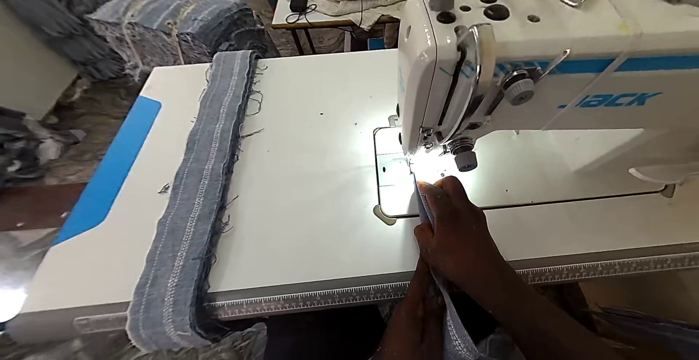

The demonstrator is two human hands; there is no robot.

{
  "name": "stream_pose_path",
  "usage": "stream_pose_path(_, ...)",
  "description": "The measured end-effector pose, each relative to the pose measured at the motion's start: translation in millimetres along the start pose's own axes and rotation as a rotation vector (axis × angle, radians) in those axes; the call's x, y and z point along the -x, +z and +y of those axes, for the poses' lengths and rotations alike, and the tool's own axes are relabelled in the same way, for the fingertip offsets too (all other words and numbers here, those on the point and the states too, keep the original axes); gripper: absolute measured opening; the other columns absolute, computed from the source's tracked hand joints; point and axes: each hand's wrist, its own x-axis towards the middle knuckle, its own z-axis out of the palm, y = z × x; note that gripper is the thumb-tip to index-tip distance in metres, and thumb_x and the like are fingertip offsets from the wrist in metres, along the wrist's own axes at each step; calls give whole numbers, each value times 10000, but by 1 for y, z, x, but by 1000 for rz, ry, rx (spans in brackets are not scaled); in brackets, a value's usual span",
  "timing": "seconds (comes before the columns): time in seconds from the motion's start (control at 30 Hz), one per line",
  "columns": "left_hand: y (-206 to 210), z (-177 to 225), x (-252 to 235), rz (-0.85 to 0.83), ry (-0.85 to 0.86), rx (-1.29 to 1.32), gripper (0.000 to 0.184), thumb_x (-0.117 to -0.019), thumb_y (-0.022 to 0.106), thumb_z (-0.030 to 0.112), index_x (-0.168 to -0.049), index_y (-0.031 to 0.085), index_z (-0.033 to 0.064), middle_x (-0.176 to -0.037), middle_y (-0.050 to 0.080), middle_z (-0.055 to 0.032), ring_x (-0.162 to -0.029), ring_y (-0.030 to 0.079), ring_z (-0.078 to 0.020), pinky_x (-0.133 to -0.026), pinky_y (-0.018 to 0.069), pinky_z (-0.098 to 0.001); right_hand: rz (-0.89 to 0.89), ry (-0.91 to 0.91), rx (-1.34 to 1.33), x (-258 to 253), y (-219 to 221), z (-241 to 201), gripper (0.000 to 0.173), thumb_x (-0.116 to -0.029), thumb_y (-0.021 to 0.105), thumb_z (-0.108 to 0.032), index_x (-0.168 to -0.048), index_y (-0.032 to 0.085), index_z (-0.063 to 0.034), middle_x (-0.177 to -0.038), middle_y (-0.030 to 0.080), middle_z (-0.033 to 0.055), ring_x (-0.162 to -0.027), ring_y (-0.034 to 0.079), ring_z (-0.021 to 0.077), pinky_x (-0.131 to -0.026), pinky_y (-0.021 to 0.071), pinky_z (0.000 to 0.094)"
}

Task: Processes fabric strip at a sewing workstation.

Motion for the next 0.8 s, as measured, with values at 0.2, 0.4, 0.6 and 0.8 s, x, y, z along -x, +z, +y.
stream_pose_path(0.2, -1, -3, 1, -12, -8, 2, 618, -1072, 446, 55, -1589, 146, -100, -1596, 390, -203, -1410, 484, -120, -1175, 410, -266, 2, 3, -21, 2, -1, 0, 581, -819, 753, -110, -1383, 626, -51, -1178, 568, 107, -924, 631, 214, -715, 564, 342)
stream_pose_path(0.4, 0, -4, 1, 13, 11, -16, 606, -1076, 453, 67, -1587, 170, -94, -1555, 454, -186, -1353, 540, -99, -1141, 448, -255, 8, -1, -19, 3, -1, 1, 566, -825, 744, -104, -1377, 635, -50, -1163, 577, 103, -916, 632, 212, -708, 564, 342)
stream_pose_path(0.6, -1, -1, 2, -1, -30, 39, 718, -1008, 530, 22, -1598, 133, -77, -1512, 508, -164, -1304, 576, -100, -1113, 476, -273, 31, -12, -28, 3, 1, 2, 553, -822, 738, -106, -1365, 644, -52, -1161, 579, 99, -904, 626, 212, -701, 556, 343)
stream_pose_path(0.8, 0, -1, -1, 21, 26, -52, 618, -1069, 458, 61, -1586, 162, -103, -1631, 326, -210, -1460, 424, -129, -1197, 385, -278, 27, 6, -29, 2, -1, 0, 547, -822, 750, -119, -1357, 649, -66, -1175, 584, 96, -916, 636, 209, -706, 568, 355)
